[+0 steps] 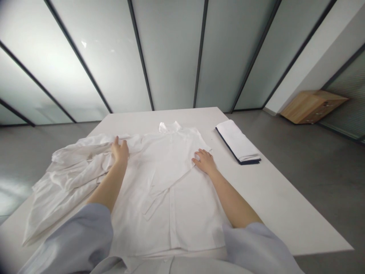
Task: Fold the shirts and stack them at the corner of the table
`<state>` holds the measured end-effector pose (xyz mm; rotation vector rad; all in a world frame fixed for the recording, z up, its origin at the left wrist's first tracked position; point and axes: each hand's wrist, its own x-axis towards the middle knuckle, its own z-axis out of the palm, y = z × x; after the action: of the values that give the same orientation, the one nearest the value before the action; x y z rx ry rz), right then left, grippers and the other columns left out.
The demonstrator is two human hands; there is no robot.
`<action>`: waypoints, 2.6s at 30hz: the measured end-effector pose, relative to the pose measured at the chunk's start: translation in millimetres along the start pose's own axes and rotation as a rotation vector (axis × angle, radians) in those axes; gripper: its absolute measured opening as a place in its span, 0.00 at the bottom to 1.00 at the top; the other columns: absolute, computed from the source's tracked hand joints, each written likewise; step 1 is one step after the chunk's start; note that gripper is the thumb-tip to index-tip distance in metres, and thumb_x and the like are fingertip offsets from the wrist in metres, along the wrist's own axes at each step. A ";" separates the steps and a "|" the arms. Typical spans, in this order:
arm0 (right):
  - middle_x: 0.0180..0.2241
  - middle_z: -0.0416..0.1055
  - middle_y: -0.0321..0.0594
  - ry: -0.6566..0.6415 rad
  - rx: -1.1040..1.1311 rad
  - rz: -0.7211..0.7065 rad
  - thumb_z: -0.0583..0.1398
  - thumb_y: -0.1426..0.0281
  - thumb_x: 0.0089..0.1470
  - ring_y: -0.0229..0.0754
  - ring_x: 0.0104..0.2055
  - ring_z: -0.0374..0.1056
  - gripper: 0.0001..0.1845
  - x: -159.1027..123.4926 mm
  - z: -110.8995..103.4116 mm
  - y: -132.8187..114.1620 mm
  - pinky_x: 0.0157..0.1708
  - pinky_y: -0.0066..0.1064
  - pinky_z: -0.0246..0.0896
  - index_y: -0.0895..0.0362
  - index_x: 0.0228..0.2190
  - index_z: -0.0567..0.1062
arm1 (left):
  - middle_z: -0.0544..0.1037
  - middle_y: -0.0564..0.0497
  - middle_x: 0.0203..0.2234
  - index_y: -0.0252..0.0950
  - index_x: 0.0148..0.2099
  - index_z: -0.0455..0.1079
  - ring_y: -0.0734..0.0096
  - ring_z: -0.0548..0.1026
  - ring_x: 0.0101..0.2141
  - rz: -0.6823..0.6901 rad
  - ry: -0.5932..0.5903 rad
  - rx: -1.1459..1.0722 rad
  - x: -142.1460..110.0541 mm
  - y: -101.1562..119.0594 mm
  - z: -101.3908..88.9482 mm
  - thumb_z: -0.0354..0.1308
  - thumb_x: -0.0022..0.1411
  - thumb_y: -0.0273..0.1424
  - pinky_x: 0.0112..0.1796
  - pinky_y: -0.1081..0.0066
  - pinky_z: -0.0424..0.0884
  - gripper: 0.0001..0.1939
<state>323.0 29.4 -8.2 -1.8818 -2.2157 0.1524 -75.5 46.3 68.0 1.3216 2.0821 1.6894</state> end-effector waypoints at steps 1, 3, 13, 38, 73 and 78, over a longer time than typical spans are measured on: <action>0.64 0.59 0.48 0.005 0.004 -0.005 0.54 0.57 0.61 0.53 0.65 0.54 0.27 0.5 1.3 0.9 0.62 0.46 0.49 0.56 0.56 0.70 | 0.71 0.34 0.52 0.29 0.62 0.61 0.47 0.62 0.59 0.152 -0.031 0.154 -4.4 6.8 5.3 0.51 0.58 0.33 0.56 0.51 0.60 0.30; 0.63 0.60 0.48 0.020 0.013 -0.012 0.55 0.57 0.60 0.54 0.65 0.54 0.26 1.5 4.6 3.1 0.61 0.47 0.50 0.56 0.56 0.71 | 0.69 0.34 0.56 0.29 0.63 0.62 0.46 0.59 0.62 0.432 -0.211 0.415 -22.4 20.7 20.1 0.52 0.59 0.34 0.59 0.50 0.55 0.30; 0.55 0.69 0.47 0.196 0.088 -0.021 0.60 0.59 0.54 0.55 0.59 0.61 0.22 4.6 10.3 2.6 0.59 0.50 0.51 0.52 0.50 0.74 | 0.75 0.42 0.50 0.36 0.48 0.71 0.59 0.70 0.53 0.861 -0.906 0.502 -116.6 12.1 68.4 0.52 0.63 0.32 0.55 0.59 0.65 0.13; 0.34 0.76 0.36 0.404 1.237 0.037 0.56 0.72 0.39 0.46 0.41 0.70 0.07 68.2 -21.7 -57.2 0.44 0.37 0.65 0.52 0.26 0.72 | 0.69 0.42 0.59 0.36 0.53 0.71 0.60 0.66 0.59 0.796 -0.914 0.406 -112.9 1.2 72.4 0.54 0.63 0.33 0.59 0.59 0.62 0.17; 0.37 0.75 0.40 0.159 1.290 0.129 0.60 0.62 0.39 0.46 0.41 0.70 0.10 -3.1 -45.5 21.1 0.41 0.37 0.64 0.52 0.23 0.65 | 0.71 0.39 0.53 0.38 0.61 0.66 0.47 0.68 0.53 0.304 -0.489 0.827 -8.9 -19.8 -9.1 0.49 0.60 0.25 0.52 0.51 0.64 0.27; 0.33 0.75 0.41 0.008 1.077 0.289 0.57 0.53 0.46 0.45 0.36 0.71 0.15 -26.1 -40.6 34.5 0.36 0.35 0.65 0.53 0.26 0.71 | 0.67 0.44 0.59 0.41 0.59 0.66 0.52 0.64 0.58 0.481 -0.632 0.718 -15.7 -21.3 -7.5 0.52 0.54 0.22 0.55 0.56 0.62 0.30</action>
<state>369.8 6.8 20.5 -1.4783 -1.3188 1.1118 -81.8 30.5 46.4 2.3145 2.0992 0.4155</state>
